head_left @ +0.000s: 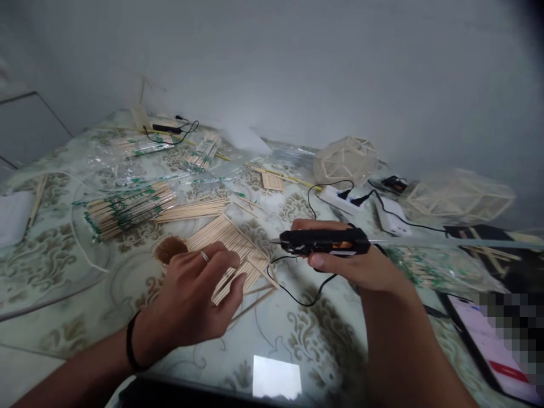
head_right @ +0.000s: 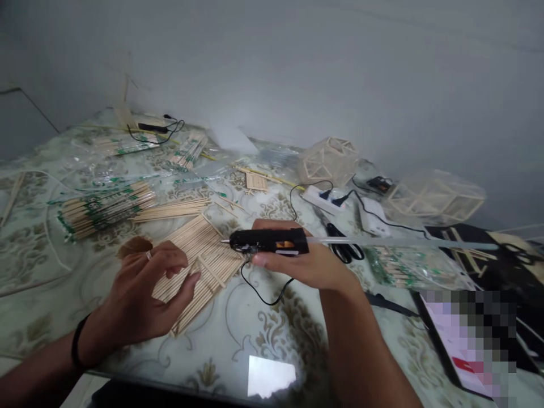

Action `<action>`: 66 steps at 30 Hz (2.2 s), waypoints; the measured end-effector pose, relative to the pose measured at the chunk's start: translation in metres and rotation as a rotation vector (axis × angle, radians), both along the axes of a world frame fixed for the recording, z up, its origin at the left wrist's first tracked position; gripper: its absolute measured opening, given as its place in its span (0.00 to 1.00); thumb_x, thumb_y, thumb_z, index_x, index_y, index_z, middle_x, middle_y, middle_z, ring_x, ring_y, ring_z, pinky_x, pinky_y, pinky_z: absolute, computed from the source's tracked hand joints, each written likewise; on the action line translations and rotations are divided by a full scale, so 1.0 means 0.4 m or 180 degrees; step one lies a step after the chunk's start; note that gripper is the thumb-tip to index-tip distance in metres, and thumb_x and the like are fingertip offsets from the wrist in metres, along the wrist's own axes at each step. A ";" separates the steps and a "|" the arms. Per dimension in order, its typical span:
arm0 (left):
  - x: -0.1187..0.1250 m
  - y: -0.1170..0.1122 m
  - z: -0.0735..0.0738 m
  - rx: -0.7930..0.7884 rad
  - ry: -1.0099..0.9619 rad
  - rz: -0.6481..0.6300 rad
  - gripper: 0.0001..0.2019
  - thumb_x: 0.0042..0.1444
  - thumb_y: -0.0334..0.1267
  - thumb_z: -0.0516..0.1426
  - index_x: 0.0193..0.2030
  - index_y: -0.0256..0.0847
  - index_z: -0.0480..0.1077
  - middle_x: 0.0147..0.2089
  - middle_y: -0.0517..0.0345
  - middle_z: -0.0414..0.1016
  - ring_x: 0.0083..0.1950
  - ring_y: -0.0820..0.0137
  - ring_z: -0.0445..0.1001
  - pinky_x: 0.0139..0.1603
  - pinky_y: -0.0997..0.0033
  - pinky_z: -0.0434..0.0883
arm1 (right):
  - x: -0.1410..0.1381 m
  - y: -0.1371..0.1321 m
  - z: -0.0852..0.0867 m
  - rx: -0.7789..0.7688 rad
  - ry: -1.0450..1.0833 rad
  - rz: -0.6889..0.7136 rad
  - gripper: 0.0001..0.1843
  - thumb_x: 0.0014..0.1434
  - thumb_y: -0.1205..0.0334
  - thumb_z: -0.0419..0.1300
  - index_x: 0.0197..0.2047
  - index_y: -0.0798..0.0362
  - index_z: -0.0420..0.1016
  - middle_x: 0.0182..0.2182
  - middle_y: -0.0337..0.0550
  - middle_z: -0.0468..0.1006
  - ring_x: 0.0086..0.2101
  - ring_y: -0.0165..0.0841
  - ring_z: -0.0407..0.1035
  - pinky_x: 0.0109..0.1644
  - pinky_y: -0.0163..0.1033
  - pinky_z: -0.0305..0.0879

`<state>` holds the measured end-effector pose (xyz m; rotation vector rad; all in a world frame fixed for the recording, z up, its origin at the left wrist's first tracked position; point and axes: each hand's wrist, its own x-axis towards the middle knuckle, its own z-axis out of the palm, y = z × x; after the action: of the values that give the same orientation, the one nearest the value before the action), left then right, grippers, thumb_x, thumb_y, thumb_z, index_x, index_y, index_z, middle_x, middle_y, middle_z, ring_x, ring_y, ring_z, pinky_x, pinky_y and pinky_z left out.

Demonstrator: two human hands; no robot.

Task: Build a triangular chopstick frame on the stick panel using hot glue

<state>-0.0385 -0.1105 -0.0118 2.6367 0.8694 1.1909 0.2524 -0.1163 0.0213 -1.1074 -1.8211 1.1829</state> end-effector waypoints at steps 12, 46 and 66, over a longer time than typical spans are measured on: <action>-0.016 0.018 0.004 0.0714 -0.0163 -0.0537 0.02 0.67 0.29 0.61 0.41 0.39 0.76 0.27 0.66 0.72 0.26 0.75 0.69 0.29 0.69 0.63 | -0.053 -0.078 -0.033 -0.0304 0.0305 -0.0420 0.26 0.56 0.37 0.73 0.36 0.53 0.78 0.28 0.39 0.73 0.28 0.30 0.64 0.30 0.37 0.59; -0.011 0.038 -0.008 0.0320 0.0283 -0.0169 0.19 0.68 0.39 0.61 0.26 0.42 0.62 0.21 0.69 0.64 0.20 0.78 0.66 0.26 0.68 0.59 | -0.100 -0.068 0.028 -0.0290 -0.0517 -0.0568 0.25 0.60 0.39 0.69 0.30 0.51 0.68 0.25 0.33 0.64 0.27 0.28 0.58 0.29 0.35 0.55; -0.004 0.030 -0.007 0.0428 0.0219 -0.0153 0.18 0.68 0.34 0.58 0.26 0.43 0.61 0.21 0.68 0.64 0.20 0.76 0.66 0.24 0.66 0.59 | -0.112 -0.096 0.063 -0.0065 -0.0667 -0.0616 0.22 0.60 0.45 0.70 0.29 0.50 0.69 0.24 0.33 0.66 0.25 0.28 0.58 0.27 0.35 0.54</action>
<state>-0.0399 -0.0986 -0.0146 2.8033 0.7569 1.1933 0.2078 -0.1548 0.0465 -1.4302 -1.8098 1.0053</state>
